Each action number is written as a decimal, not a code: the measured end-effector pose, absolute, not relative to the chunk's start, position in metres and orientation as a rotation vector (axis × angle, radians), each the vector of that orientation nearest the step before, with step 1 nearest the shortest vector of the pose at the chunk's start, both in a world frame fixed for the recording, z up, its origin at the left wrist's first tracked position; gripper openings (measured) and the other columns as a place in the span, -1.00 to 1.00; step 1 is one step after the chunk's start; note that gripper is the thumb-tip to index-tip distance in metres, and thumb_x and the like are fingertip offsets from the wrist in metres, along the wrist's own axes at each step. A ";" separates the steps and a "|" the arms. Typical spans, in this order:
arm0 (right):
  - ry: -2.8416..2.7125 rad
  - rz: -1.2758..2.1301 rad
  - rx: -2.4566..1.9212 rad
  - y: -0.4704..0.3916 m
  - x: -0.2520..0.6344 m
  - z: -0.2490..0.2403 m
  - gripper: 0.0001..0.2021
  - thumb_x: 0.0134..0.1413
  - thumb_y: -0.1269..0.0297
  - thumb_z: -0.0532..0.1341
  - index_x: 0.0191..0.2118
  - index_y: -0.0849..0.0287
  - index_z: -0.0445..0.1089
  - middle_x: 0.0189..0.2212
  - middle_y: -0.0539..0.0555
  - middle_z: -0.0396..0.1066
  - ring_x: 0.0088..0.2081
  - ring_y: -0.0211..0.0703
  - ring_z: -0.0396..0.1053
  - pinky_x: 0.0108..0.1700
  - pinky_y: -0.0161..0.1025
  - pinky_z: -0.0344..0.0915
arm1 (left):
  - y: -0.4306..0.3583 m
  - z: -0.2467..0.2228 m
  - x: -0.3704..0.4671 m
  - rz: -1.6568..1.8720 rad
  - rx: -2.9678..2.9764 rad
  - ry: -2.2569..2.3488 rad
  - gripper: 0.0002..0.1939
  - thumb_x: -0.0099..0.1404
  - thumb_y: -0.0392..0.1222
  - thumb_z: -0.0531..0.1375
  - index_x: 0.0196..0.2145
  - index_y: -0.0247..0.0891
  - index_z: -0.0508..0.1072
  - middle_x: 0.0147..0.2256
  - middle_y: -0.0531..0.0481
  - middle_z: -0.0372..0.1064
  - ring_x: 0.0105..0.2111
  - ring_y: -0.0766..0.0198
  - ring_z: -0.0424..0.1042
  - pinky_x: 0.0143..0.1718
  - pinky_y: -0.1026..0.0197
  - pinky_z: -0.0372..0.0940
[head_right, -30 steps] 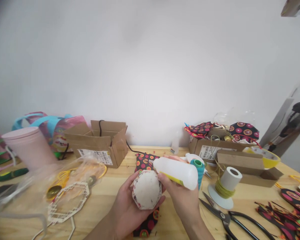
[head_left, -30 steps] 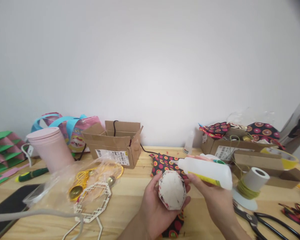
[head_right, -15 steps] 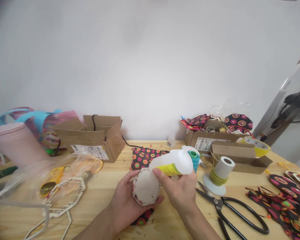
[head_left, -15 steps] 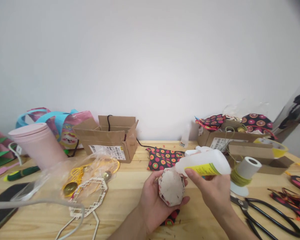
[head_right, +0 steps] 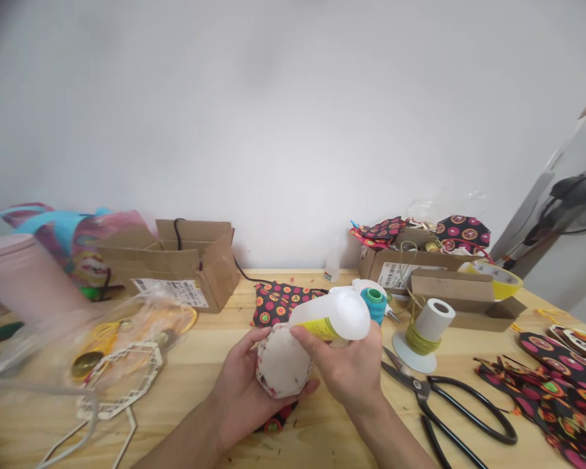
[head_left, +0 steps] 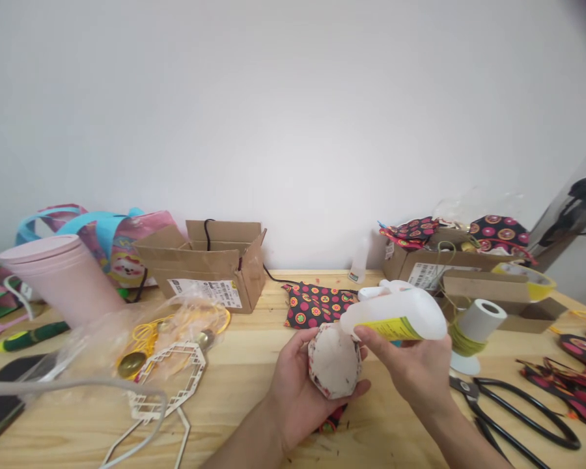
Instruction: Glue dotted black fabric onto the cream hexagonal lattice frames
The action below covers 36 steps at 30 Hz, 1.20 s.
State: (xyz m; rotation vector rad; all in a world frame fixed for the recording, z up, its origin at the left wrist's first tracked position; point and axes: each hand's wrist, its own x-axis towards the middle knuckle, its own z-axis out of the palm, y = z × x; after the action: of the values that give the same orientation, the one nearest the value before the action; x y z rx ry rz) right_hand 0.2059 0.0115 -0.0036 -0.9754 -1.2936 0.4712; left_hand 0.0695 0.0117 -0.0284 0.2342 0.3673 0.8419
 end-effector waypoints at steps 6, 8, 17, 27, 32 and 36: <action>-1.311 0.440 -0.978 0.012 0.205 -0.002 -0.84 -0.31 0.27 0.35 -0.50 0.17 0.40 -0.59 0.04 0.50 -0.56 -0.08 0.45 -0.52 -0.24 0.43 | 0.012 -0.028 0.069 0.850 0.233 0.394 -0.72 0.14 -0.12 0.06 -0.28 -0.32 0.45 -0.36 -0.12 0.49 -0.31 0.11 0.41 -0.20 -0.04 0.18; -1.314 0.428 -0.975 0.012 0.204 -0.001 -0.83 -0.31 0.28 0.35 -0.50 0.17 0.40 -0.59 0.03 0.50 -0.57 -0.09 0.45 -0.53 -0.26 0.43 | 0.012 -0.028 0.069 0.853 0.232 0.392 -0.71 0.14 -0.12 0.06 -0.27 -0.31 0.45 -0.36 -0.12 0.49 -0.31 0.11 0.41 -0.19 -0.05 0.18; -1.353 0.421 -0.923 0.010 0.203 -0.004 -0.84 -0.29 0.31 0.35 -0.45 0.13 0.42 -0.55 -0.01 0.51 -0.52 -0.13 0.46 -0.48 -0.29 0.43 | 0.014 -0.030 0.070 0.826 0.225 0.397 -0.69 0.13 -0.10 0.06 -0.24 -0.32 0.43 -0.33 -0.15 0.47 -0.29 0.10 0.39 -0.23 -0.01 0.19; -1.431 0.271 -0.963 0.012 0.207 -0.008 -0.86 -0.26 0.28 0.34 -0.44 0.12 0.44 -0.50 0.00 0.50 -0.44 -0.08 0.45 -0.36 -0.19 0.41 | 0.011 -0.029 0.070 0.848 0.239 0.419 -0.74 0.11 -0.14 0.08 -0.28 -0.30 0.44 -0.32 -0.12 0.46 -0.28 0.10 0.38 -0.18 -0.04 0.16; -1.442 0.284 -0.947 0.012 0.207 -0.008 -0.88 -0.25 0.30 0.34 -0.45 0.12 0.45 -0.52 -0.01 0.50 -0.47 -0.11 0.44 -0.38 -0.23 0.40 | 0.012 -0.030 0.069 0.841 0.231 0.404 -0.73 0.12 -0.15 0.08 -0.26 -0.32 0.43 -0.33 -0.12 0.47 -0.28 0.10 0.39 -0.17 -0.05 0.16; -1.421 0.292 -0.954 0.011 0.208 -0.009 -0.88 -0.27 0.31 0.35 -0.48 0.12 0.44 -0.52 -0.02 0.48 -0.45 -0.12 0.43 -0.34 -0.22 0.38 | 0.012 -0.029 0.069 0.858 0.219 0.402 -0.73 0.12 -0.13 0.08 -0.26 -0.30 0.43 -0.35 -0.11 0.48 -0.30 0.10 0.40 -0.17 -0.06 0.16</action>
State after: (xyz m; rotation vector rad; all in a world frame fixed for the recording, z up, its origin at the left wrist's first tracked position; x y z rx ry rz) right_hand 0.2080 0.0110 -0.0085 -0.9539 -1.4214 0.2919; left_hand 0.0689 0.0124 -0.0293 0.2192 0.4021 0.8580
